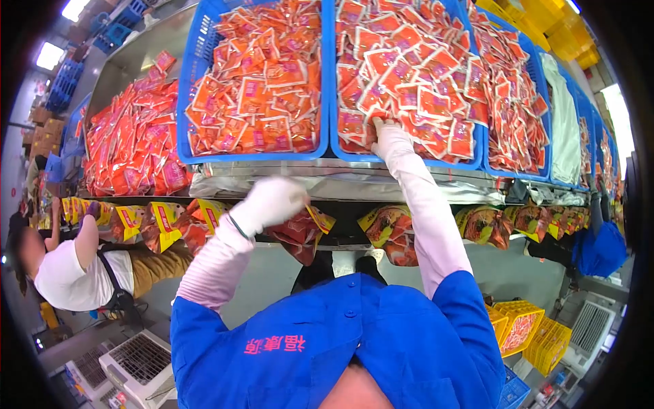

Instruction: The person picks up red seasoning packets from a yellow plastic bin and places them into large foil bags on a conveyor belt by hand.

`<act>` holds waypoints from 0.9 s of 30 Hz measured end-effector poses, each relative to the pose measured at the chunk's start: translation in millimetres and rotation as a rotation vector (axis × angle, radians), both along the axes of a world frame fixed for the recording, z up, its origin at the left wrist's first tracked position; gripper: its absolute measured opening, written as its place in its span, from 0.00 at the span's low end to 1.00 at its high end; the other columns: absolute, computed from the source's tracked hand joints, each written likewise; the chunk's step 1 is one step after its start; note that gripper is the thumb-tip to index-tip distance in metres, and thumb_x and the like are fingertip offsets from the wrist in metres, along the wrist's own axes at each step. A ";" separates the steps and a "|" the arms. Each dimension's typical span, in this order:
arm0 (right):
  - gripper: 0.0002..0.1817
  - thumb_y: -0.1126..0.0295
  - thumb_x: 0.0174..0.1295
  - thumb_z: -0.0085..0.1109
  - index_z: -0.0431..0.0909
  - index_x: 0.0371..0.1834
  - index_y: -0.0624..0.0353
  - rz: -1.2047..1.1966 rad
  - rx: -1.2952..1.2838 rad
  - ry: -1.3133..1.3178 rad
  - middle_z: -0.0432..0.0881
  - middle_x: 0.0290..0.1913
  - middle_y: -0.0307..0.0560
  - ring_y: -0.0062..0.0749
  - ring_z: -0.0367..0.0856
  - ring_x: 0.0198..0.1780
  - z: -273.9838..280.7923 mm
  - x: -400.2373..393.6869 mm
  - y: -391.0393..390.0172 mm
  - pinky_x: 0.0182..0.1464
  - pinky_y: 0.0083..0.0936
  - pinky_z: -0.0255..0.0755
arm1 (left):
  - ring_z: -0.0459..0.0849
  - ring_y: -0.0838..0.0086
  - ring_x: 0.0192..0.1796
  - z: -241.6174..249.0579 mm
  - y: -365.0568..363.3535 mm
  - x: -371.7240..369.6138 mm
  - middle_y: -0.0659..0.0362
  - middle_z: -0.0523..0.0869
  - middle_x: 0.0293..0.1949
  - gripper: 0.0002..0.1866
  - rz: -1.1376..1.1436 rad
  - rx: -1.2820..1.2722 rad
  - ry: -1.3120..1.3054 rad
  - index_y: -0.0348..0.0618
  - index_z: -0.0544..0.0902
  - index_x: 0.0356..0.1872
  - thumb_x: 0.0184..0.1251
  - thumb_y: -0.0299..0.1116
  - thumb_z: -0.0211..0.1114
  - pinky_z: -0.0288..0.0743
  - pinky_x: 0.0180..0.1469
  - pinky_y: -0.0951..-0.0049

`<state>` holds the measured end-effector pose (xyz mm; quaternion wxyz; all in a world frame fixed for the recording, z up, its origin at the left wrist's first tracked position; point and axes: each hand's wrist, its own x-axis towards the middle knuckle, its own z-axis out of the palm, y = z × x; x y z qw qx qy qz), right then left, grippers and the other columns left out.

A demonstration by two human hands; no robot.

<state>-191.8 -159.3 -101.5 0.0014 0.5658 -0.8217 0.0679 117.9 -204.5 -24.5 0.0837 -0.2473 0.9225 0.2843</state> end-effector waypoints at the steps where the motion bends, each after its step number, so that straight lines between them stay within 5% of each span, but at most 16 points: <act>1: 0.18 0.64 0.58 0.64 0.80 0.51 0.56 0.009 0.001 -0.001 0.85 0.45 0.59 0.52 0.84 0.52 -6.2 -5.3 -12.5 0.57 0.43 0.77 | 0.87 0.53 0.42 -0.9 -23.4 1.4 0.49 0.88 0.39 0.11 0.182 -0.128 0.105 0.45 0.87 0.41 0.64 0.38 0.62 0.82 0.46 0.55; 2: 0.18 0.64 0.58 0.65 0.80 0.51 0.56 0.035 0.145 -0.058 0.85 0.46 0.59 0.53 0.84 0.52 -10.1 -11.2 -26.1 0.56 0.44 0.77 | 0.87 0.52 0.42 -1.8 -51.4 0.5 0.50 0.89 0.40 0.10 0.364 -0.259 0.213 0.46 0.86 0.41 0.65 0.38 0.62 0.82 0.46 0.55; 4: 0.17 0.64 0.57 0.65 0.81 0.50 0.54 0.069 0.346 -0.130 0.85 0.47 0.59 0.53 0.84 0.52 -2.2 -11.7 -28.3 0.55 0.46 0.77 | 0.88 0.57 0.45 -37.0 -110.5 2.8 0.51 0.89 0.39 0.13 0.575 -0.705 -0.015 0.42 0.87 0.40 0.68 0.40 0.60 0.83 0.46 0.56; 6: 0.17 0.66 0.57 0.64 0.81 0.50 0.54 0.051 0.313 -0.159 0.85 0.47 0.60 0.55 0.84 0.51 -0.7 -16.9 -16.5 0.56 0.45 0.77 | 0.89 0.50 0.47 -116.6 -173.6 20.9 0.50 0.90 0.44 0.09 0.758 -0.623 -0.316 0.46 0.86 0.40 0.64 0.37 0.65 0.83 0.47 0.51; 8: 0.18 0.66 0.58 0.64 0.81 0.53 0.56 -0.010 0.249 -0.145 0.87 0.43 0.59 0.48 0.86 0.46 33.2 -16.1 -1.3 0.54 0.39 0.78 | 0.89 0.51 0.49 -112.0 -177.3 21.4 0.47 0.89 0.44 0.10 0.703 -0.515 -0.423 0.44 0.86 0.41 0.63 0.37 0.64 0.84 0.48 0.51; 12: 0.19 0.67 0.67 0.60 0.79 0.58 0.64 0.021 -0.332 -1.232 0.88 0.41 0.44 0.22 0.85 0.45 82.8 -26.8 77.3 0.51 0.24 0.76 | 0.88 0.51 0.41 -104.4 -174.3 52.1 0.44 0.87 0.36 0.10 0.597 -0.435 0.098 0.43 0.86 0.38 0.64 0.36 0.62 0.79 0.42 0.54; 13: 0.17 0.67 0.69 0.60 0.80 0.56 0.66 0.059 -0.300 -1.399 0.87 0.41 0.38 0.21 0.83 0.44 130.9 -4.3 105.1 0.50 0.25 0.75 | 0.86 0.61 0.33 -107.5 -172.1 61.4 0.50 0.86 0.29 0.09 0.659 -0.286 0.360 0.40 0.84 0.36 0.62 0.35 0.66 0.76 0.38 0.61; 14: 0.18 0.64 0.67 0.63 0.81 0.55 0.64 -0.050 -0.031 -1.332 0.87 0.41 0.41 0.21 0.83 0.44 157.9 4.9 130.0 0.49 0.26 0.75 | 0.75 0.77 0.28 -85.0 -158.9 60.6 0.57 0.79 0.23 0.07 0.693 -0.177 0.463 0.38 0.82 0.34 0.63 0.31 0.68 0.71 0.33 0.70; 15: 0.18 0.61 0.66 0.65 0.82 0.54 0.60 0.115 0.206 -1.077 0.88 0.41 0.44 0.23 0.84 0.44 176.6 10.5 149.0 0.49 0.25 0.75 | 0.66 0.84 0.29 -66.3 -143.5 59.4 0.64 0.75 0.22 0.05 0.699 -0.164 0.515 0.37 0.80 0.32 0.66 0.26 0.66 0.65 0.31 0.76; 17: 0.18 0.58 0.61 0.64 0.85 0.50 0.56 0.346 0.469 -0.945 0.87 0.42 0.54 0.43 0.87 0.44 148.8 26.6 171.5 0.49 0.32 0.78 | 0.76 0.86 0.35 -18.5 -76.4 30.3 0.67 0.83 0.31 0.02 0.811 0.241 0.858 0.35 0.83 0.37 0.68 0.20 0.62 0.72 0.39 0.81; 19: 0.15 0.61 0.60 0.65 0.84 0.46 0.56 0.460 0.620 -0.691 0.87 0.40 0.55 0.50 0.87 0.44 89.1 63.6 177.4 0.48 0.40 0.78 | 0.86 0.79 0.41 27.2 -3.2 12.5 0.61 0.88 0.40 0.07 0.720 0.498 0.778 0.35 0.83 0.40 0.67 0.16 0.59 0.80 0.48 0.76; 20: 0.14 0.61 0.60 0.63 0.84 0.45 0.57 0.282 0.773 -0.706 0.87 0.39 0.58 0.52 0.87 0.43 46.0 83.8 171.9 0.48 0.42 0.79 | 0.85 0.80 0.42 38.8 35.0 -0.9 0.63 0.87 0.39 0.07 0.666 0.600 0.768 0.37 0.84 0.39 0.67 0.17 0.59 0.77 0.49 0.80; 21: 0.15 0.60 0.60 0.63 0.84 0.46 0.55 0.440 0.803 -0.476 0.86 0.43 0.60 0.53 0.86 0.45 23.6 98.8 161.7 0.49 0.42 0.79 | 0.85 0.80 0.41 50.4 68.9 -14.6 0.61 0.87 0.38 0.07 0.584 0.473 0.674 0.38 0.84 0.38 0.66 0.16 0.60 0.79 0.48 0.78; 23: 0.14 0.61 0.61 0.61 0.85 0.46 0.56 0.456 0.747 -0.510 0.87 0.42 0.59 0.52 0.87 0.45 -5.2 98.6 170.4 0.48 0.41 0.79 | 0.87 0.75 0.43 24.9 116.1 -34.0 0.59 0.88 0.38 0.09 0.442 0.550 0.596 0.38 0.85 0.38 0.59 0.14 0.64 0.81 0.45 0.73; 25: 0.14 0.64 0.63 0.58 0.86 0.46 0.58 0.459 0.638 -0.571 0.88 0.39 0.56 0.48 0.87 0.44 -19.9 95.8 169.2 0.47 0.40 0.80 | 0.88 0.60 0.41 -1.9 149.3 -52.4 0.55 0.88 0.38 0.07 0.271 0.130 0.560 0.43 0.85 0.37 0.58 0.23 0.68 0.82 0.43 0.67; 27: 0.14 0.61 0.61 0.61 0.86 0.42 0.59 0.613 0.650 -0.441 0.87 0.41 0.55 0.47 0.87 0.44 30.0 81.6 179.9 0.46 0.40 0.80 | 0.86 0.60 0.45 -25.9 164.6 -56.6 0.55 0.87 0.41 0.06 0.124 -0.099 0.383 0.45 0.84 0.38 0.59 0.27 0.66 0.80 0.46 0.61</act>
